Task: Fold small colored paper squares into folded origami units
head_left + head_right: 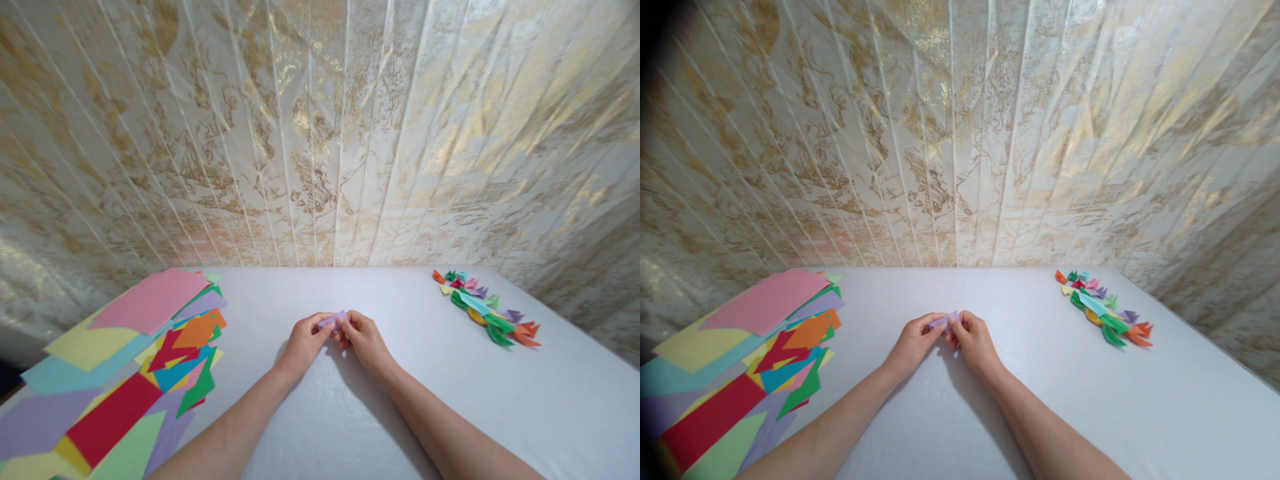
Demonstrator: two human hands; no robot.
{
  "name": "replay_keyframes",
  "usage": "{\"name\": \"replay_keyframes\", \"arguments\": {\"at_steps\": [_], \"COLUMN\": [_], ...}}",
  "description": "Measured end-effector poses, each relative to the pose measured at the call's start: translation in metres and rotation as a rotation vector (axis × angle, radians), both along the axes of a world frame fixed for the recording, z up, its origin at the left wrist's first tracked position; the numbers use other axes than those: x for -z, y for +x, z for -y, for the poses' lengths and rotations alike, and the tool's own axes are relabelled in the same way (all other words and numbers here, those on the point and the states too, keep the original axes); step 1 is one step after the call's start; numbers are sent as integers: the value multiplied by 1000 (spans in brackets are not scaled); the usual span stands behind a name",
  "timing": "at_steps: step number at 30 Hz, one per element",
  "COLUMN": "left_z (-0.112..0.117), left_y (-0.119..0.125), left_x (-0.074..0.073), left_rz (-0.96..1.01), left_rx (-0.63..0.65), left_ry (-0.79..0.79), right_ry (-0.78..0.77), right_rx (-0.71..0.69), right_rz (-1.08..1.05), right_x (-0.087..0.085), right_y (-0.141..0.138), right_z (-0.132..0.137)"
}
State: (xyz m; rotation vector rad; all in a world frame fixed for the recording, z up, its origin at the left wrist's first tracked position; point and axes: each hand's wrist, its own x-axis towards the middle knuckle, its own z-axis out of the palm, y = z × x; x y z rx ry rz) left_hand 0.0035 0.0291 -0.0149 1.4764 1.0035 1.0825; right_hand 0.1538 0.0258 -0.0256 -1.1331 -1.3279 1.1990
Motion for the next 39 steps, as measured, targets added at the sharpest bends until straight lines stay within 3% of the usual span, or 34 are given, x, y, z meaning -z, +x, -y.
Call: {"name": "replay_keyframes", "arguments": {"at_steps": [9, 17, 23, 39], "left_z": [-2, -2, -1, -6], "left_y": [3, 2, 0, 1], "left_x": [6, 3, 0, 8], "left_rz": [55, 54, 57, 39], "left_rx": [-17, -38, -33, -41], "left_ry": [-68, -134, -98, -83], "right_ry": [10, 107, 109, 119], "right_rx": [6, 153, 78, 84], "right_rz": [60, 145, 184, 149], "right_x": [0, 4, -2, -2], "right_y": [0, 3, 5, 5], "right_z": [1, -1, -1, -2]}}
